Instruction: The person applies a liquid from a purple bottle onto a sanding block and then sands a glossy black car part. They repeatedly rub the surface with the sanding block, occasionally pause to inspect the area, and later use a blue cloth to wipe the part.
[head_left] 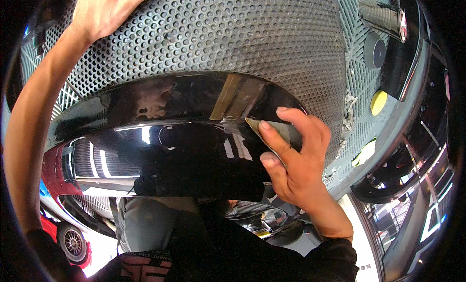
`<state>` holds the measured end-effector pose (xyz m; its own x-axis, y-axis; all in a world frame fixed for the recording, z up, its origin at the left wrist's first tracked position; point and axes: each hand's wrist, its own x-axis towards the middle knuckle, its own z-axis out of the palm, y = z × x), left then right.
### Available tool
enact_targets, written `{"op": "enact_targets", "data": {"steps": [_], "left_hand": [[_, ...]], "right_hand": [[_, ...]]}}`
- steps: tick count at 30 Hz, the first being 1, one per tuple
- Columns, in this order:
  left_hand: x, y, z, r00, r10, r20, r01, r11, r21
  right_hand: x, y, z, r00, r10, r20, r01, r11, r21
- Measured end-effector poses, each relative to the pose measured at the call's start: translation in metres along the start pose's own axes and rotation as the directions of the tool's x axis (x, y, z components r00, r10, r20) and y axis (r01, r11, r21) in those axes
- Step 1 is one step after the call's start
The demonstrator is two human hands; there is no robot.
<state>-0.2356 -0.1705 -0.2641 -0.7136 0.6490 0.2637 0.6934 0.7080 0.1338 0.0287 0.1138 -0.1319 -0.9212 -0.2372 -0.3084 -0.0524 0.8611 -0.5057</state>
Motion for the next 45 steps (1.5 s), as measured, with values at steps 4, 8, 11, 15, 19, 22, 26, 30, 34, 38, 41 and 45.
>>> {"op": "enact_targets", "data": {"steps": [4, 8, 11, 15, 19, 22, 26, 30, 34, 38, 41, 45], "left_hand": [[0.003, 0.003, 0.0, 1.0, 0.009, 0.015, -0.01, 0.999, 0.033], [0.003, 0.001, -0.001, 0.999, 0.044, -0.015, -0.044, 0.999, -0.02], [0.0, -0.001, 0.0, 1.0, 0.022, -0.008, -0.022, 1.0, 0.002], [0.002, 0.0, 0.004, 0.998, 0.043, -0.034, -0.043, 0.999, 0.002], [0.006, 0.003, -0.002, 1.0, 0.009, 0.016, -0.009, 1.0, -0.002], [-0.002, -0.005, 0.001, 0.999, -0.015, 0.041, 0.013, 0.998, 0.057], [0.0, 0.0, 0.001, 0.999, -0.034, 0.038, 0.031, 0.998, 0.059], [0.003, 0.0, 0.0, 0.997, -0.037, 0.062, 0.033, 0.998, 0.059], [0.001, -0.002, 0.0, 0.998, -0.022, 0.056, 0.019, 0.998, 0.063], [-0.001, -0.003, 0.002, 0.999, -0.007, 0.033, 0.004, 0.996, 0.092], [0.001, -0.004, 0.003, 0.999, 0.028, 0.019, -0.029, 0.997, 0.072], [0.003, 0.002, -0.002, 1.0, -0.001, 0.028, -0.001, 0.998, 0.064]], "right_hand": [[0.012, -0.013, 0.01, 0.998, -0.047, -0.028, 0.047, 0.999, 0.005], [0.018, -0.014, 0.006, 0.999, -0.032, 0.013, 0.032, 0.999, 0.013], [-0.001, -0.001, 0.0, 1.0, 0.008, 0.025, -0.007, 0.999, -0.041], [-0.003, -0.002, 0.004, 0.999, -0.02, -0.03, 0.019, 0.999, -0.029], [0.02, -0.014, 0.01, 0.997, -0.07, 0.009, 0.07, 0.998, -0.003], [0.015, -0.007, 0.002, 0.998, -0.039, 0.047, 0.04, 0.999, -0.019], [-0.011, 0.003, 0.004, 0.999, -0.014, -0.044, 0.012, 0.999, -0.035], [0.009, -0.009, 0.012, 0.994, -0.09, -0.063, 0.09, 0.996, -0.015], [0.01, -0.003, 0.014, 0.992, -0.1, -0.083, 0.098, 0.995, -0.021], [-0.013, 0.004, 0.002, 0.998, -0.041, -0.049, 0.039, 0.998, -0.039], [-0.004, 0.001, 0.005, 0.995, -0.077, -0.057, 0.078, 0.997, 0.007], [0.017, -0.003, 0.011, 0.99, -0.137, -0.023, 0.138, 0.989, 0.053]]}}
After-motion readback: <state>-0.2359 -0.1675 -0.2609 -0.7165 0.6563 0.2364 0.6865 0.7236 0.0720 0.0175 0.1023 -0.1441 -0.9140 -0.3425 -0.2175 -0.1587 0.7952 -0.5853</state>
